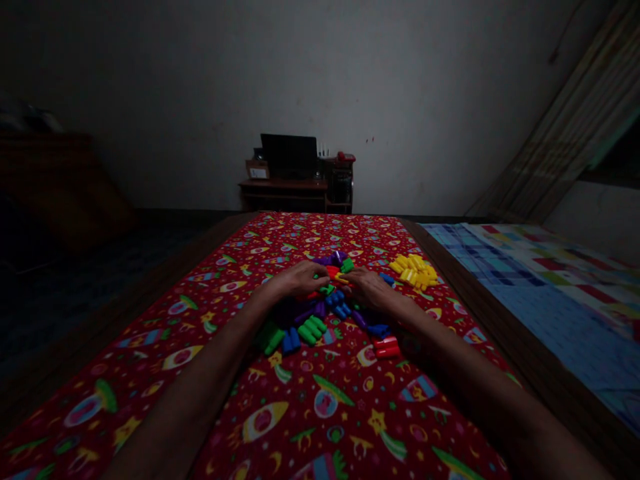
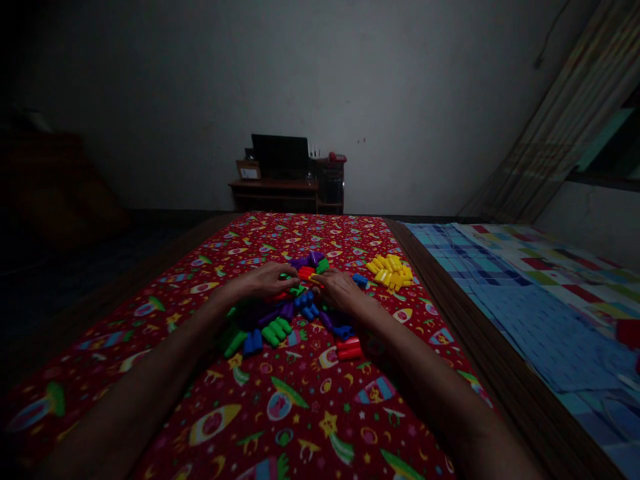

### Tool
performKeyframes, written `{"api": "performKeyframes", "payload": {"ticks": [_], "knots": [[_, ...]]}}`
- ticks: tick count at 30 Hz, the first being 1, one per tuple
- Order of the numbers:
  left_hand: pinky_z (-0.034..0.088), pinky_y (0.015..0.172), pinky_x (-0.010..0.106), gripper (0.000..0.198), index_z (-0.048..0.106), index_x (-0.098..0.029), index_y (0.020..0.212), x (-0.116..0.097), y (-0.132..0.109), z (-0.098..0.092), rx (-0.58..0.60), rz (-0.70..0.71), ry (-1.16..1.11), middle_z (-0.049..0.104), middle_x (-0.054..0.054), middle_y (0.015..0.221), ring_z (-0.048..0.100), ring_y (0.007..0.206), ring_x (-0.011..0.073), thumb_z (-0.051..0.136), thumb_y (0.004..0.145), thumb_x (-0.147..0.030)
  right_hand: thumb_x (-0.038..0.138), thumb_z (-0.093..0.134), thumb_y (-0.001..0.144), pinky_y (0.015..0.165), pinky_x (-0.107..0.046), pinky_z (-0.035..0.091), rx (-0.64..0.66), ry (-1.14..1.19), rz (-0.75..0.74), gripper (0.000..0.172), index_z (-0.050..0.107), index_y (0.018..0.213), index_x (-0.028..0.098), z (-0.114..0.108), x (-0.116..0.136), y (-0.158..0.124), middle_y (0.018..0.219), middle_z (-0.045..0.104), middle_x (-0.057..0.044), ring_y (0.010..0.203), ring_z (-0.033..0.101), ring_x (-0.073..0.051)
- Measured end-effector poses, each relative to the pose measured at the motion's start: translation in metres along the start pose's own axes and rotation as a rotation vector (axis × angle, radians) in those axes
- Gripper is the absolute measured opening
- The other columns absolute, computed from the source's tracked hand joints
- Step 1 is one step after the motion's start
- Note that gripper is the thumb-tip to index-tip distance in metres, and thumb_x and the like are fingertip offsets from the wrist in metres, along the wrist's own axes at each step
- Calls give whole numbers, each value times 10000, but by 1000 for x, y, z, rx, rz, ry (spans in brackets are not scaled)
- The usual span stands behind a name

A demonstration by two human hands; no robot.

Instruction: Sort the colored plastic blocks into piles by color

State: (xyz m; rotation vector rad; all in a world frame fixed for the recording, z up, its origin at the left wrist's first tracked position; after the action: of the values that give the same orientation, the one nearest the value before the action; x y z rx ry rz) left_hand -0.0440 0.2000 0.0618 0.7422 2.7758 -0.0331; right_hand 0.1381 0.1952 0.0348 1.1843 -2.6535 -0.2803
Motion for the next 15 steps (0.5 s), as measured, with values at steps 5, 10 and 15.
{"api": "performKeyframes", "payload": {"ticks": [5,10,15], "knots": [[474,859,262,363,723,-173,949,4,0,-14,-301,-105,11,737,63,1013,657,943,205,393,831,-266,274,399,972,740,-270,408,144,-105,40,334,709,975,148,5,3,1,921,661,-127,905,581,-197],[481,894,275,365,730,-181,944,19,-3,-17,-388,-166,-10,743,65,1022,665,963,217,400,813,-261,202,543,874,717,-253,406,28,49,54,203,735,900,142,-7,2,2,864,689,-106,800,596,-172],[492,894,296,381,735,-162,933,34,-6,-14,-388,-200,-1,741,90,1010,673,955,233,390,805,-262,304,537,888,698,-254,420,-173,-32,323,258,756,952,184,-45,-32,-10,879,730,-96,794,640,-185]]}}
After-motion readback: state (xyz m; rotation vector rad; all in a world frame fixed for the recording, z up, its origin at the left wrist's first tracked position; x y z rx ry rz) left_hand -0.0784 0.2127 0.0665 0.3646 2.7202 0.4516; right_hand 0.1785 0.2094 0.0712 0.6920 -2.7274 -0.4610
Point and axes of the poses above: each hand's wrist, its own y-axis towards the middle knuckle, its own z-axis out of the palm, x = y × z, the point moved 3 cm from there along y, towards the middle knuckle
